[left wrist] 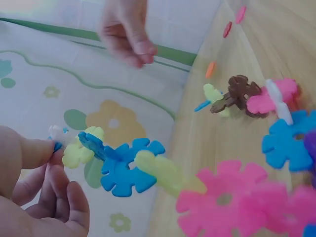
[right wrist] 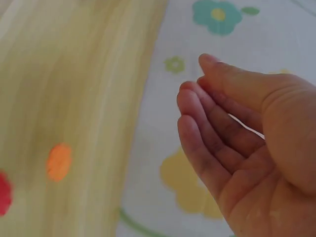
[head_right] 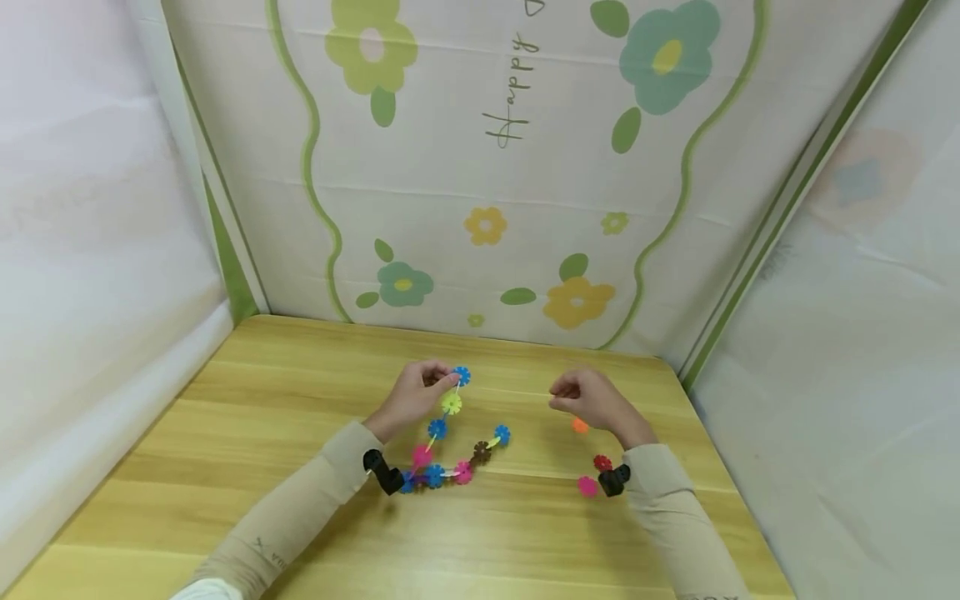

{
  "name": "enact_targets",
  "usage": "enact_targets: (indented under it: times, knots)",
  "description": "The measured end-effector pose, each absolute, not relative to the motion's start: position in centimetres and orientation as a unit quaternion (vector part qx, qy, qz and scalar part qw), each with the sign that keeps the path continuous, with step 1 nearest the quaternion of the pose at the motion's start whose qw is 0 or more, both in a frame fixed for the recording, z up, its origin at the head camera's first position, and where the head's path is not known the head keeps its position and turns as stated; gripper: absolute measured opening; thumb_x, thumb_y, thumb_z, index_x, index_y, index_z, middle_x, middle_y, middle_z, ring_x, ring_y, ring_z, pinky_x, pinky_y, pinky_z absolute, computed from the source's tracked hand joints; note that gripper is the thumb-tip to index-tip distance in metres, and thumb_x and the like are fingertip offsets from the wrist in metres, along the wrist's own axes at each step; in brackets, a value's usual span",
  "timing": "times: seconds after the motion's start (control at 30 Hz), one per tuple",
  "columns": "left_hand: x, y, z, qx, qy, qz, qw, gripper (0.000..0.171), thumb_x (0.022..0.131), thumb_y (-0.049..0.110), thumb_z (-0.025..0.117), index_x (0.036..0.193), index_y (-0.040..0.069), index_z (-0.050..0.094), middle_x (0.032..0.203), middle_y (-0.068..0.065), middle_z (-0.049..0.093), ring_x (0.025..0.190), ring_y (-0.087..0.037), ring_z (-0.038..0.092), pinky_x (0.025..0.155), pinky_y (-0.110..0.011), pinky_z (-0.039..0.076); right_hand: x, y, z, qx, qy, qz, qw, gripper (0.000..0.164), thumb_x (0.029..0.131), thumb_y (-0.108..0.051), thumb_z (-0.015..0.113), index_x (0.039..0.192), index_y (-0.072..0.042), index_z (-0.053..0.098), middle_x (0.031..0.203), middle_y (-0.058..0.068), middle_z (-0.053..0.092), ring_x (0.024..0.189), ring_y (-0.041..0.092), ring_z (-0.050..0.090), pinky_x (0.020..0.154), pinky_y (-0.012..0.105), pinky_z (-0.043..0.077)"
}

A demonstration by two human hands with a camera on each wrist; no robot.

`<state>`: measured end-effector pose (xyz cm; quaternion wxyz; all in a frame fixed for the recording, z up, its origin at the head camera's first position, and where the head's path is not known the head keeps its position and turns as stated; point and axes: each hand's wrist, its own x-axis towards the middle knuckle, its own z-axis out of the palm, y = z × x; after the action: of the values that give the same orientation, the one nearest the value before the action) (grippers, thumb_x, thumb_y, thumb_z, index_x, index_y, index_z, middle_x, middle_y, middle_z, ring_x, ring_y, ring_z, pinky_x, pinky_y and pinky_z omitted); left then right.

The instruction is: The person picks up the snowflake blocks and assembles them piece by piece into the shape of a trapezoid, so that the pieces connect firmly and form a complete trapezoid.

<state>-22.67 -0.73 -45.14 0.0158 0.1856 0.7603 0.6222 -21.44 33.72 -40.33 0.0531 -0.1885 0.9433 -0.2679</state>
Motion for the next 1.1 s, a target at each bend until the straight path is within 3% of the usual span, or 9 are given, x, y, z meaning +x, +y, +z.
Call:
enact_targets:
  times: [0.2, 0.3, 0.53, 0.7, 0.87, 1.0, 1.1]
  knots:
    - [-22.8, -1.2, -45.8, 0.137, 0.732, 0.667, -0.006, 0.016, 0.105, 0.021, 0.069, 0.104, 0.006, 0.074, 0.102, -0.027, 0.066, 0.08, -0.028, 0.057, 0.068, -0.023, 0.047, -21.1, 37.0, -43.9, -0.13, 0.963, -0.229, 0.059, 0.026, 0.1, -0.013, 0.073, 0.117, 0.006, 0.072, 0.104, 0.013, 0.076, 0.094, 0.024, 0.071, 0.083, 0.043, 0.061]
    - [-22.7, -1.4, -46.1, 0.12, 0.725, 0.678, -0.003, 0.017, 0.105, 0.022, 0.068, 0.106, 0.006, 0.074, 0.102, -0.024, 0.066, 0.088, -0.039, 0.059, 0.071, -0.027, 0.05, -21.1, 37.8, -46.0, -0.103, 0.967, -0.226, 0.061, 0.031, 0.101, -0.014, 0.073, 0.12, 0.01, 0.07, 0.107, 0.017, 0.075, 0.096, 0.028, 0.072, 0.085, 0.047, 0.061]
    - [-22.1, -1.9, -46.3, 0.108, 0.73, 0.675, 0.002, 0.018, 0.106, 0.024, 0.068, 0.107, 0.007, 0.073, 0.102, -0.018, 0.068, 0.092, -0.041, 0.06, 0.079, -0.042, 0.054, -21.4, 38.5, -48.9, -0.055, 0.965, -0.254, 0.027, 0.025, 0.097, -0.018, 0.078, 0.11, 0.003, 0.075, 0.101, 0.013, 0.076, 0.089, 0.021, 0.071, 0.081, 0.041, 0.061]
    - [-21.9, -2.5, -46.5, 0.113, 0.731, 0.673, 0.016, 0.019, 0.106, 0.022, 0.066, 0.106, 0.004, 0.072, 0.106, -0.027, 0.067, 0.096, -0.05, 0.057, 0.071, -0.03, 0.049, -21.2, 37.6, -48.8, -0.039, 0.959, -0.279, 0.021, 0.019, 0.095, -0.017, 0.081, 0.103, -0.002, 0.072, 0.096, 0.009, 0.074, 0.084, 0.016, 0.067, 0.074, 0.031, 0.057]
    - [-21.8, -2.9, -46.5, 0.108, 0.74, 0.663, 0.025, 0.018, 0.106, 0.023, 0.067, 0.106, 0.006, 0.074, 0.107, -0.026, 0.067, 0.091, -0.041, 0.058, 0.067, -0.024, 0.046, -21.5, 34.5, -47.7, -0.064, 0.945, -0.32, 0.003, 0.013, 0.096, -0.015, 0.08, 0.101, -0.006, 0.072, 0.095, 0.008, 0.075, 0.082, 0.014, 0.068, 0.069, 0.024, 0.055]
    - [-21.7, -3.2, -46.5, 0.099, 0.742, 0.663, 0.024, 0.019, 0.105, 0.024, 0.069, 0.106, 0.006, 0.074, 0.103, -0.02, 0.068, 0.087, -0.033, 0.058, 0.066, -0.026, 0.045, -21.8, 31.1, -46.5, -0.093, 0.935, -0.342, -0.012, 0.012, 0.095, -0.015, 0.08, 0.1, -0.007, 0.073, 0.095, 0.007, 0.075, 0.082, 0.014, 0.069, 0.07, 0.024, 0.058]
    - [-21.8, -3.3, -46.6, 0.096, 0.743, 0.661, 0.023, 0.019, 0.105, 0.025, 0.069, 0.105, 0.006, 0.074, 0.103, -0.018, 0.068, 0.088, -0.034, 0.059, 0.068, -0.03, 0.047, -21.9, 28.6, -45.8, -0.11, 0.926, -0.36, -0.018, 0.012, 0.094, -0.015, 0.081, 0.1, -0.007, 0.074, 0.094, 0.006, 0.075, 0.082, 0.014, 0.07, 0.071, 0.024, 0.059]
